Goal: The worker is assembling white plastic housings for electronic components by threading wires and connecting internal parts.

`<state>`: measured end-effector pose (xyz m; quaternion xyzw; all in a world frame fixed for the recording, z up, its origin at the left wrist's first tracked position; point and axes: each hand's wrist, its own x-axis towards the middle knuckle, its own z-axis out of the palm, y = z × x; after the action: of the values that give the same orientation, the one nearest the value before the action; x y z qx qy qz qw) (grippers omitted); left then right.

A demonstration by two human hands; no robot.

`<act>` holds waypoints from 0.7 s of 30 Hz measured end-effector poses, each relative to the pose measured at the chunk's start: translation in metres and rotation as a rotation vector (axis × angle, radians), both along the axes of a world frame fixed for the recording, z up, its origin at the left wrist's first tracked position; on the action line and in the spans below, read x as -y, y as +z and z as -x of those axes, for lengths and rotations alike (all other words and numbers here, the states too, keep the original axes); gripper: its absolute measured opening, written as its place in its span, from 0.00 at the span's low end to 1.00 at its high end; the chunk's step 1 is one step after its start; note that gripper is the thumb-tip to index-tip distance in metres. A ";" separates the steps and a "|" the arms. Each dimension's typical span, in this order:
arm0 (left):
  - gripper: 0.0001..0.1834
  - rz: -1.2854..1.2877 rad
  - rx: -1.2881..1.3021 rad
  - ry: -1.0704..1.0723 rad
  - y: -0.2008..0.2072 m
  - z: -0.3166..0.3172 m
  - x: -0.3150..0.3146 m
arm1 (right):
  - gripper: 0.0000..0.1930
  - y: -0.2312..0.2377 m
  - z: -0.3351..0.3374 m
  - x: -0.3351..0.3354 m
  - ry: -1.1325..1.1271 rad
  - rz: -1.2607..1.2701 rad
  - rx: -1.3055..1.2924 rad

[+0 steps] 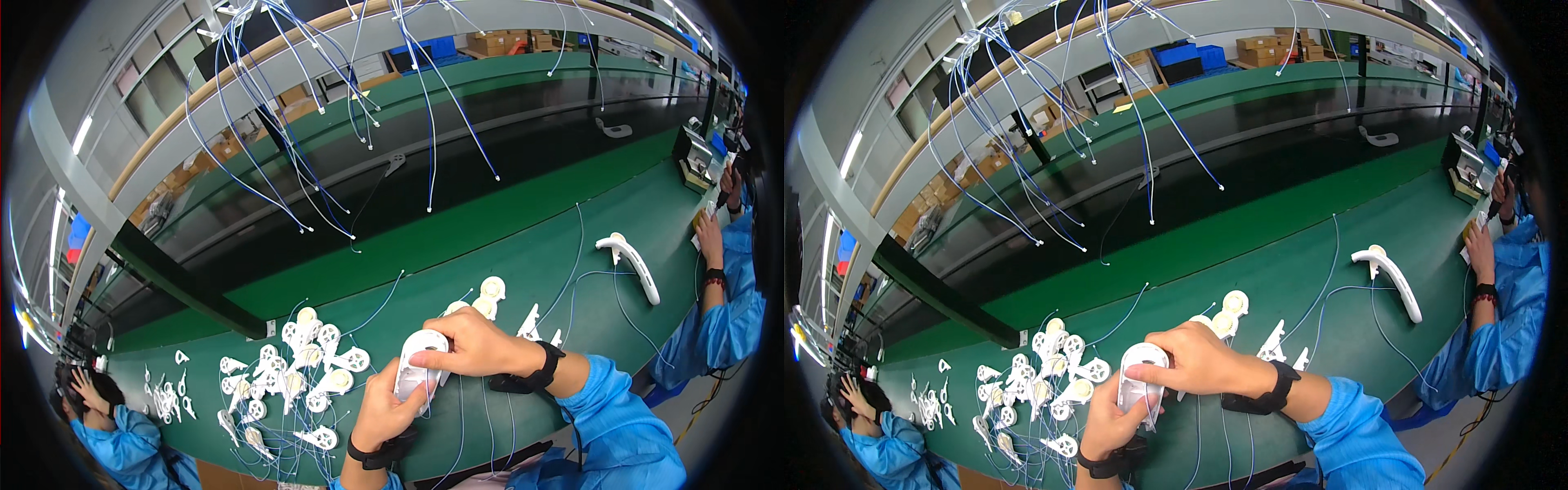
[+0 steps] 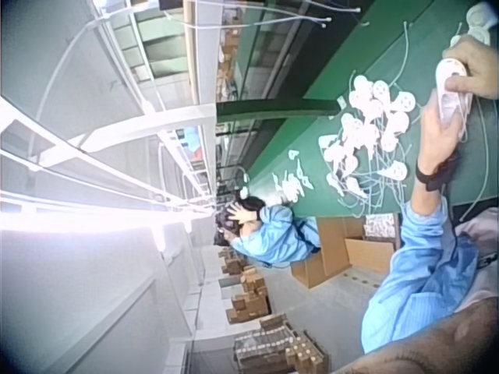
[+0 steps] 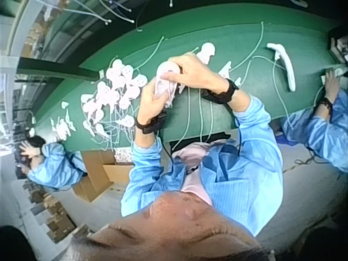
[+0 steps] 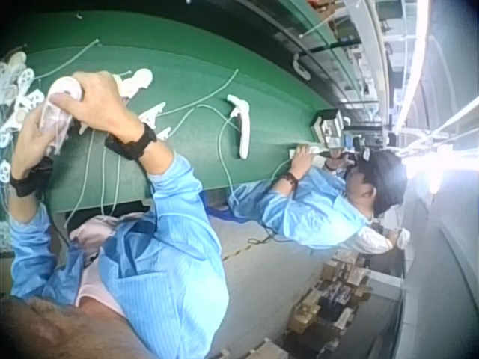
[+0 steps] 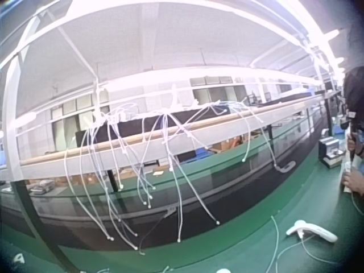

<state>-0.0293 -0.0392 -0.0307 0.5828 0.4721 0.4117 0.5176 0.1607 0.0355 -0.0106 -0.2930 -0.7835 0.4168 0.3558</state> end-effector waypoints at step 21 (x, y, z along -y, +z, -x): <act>0.14 -0.006 -0.092 0.028 -0.003 0.005 0.000 | 0.21 -0.013 0.009 0.002 -0.039 0.029 -0.061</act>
<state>-0.0341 -0.0390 -0.0336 0.5961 0.5023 0.3932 0.4876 0.1514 0.0333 -0.0236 -0.3004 -0.7603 0.4298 0.3834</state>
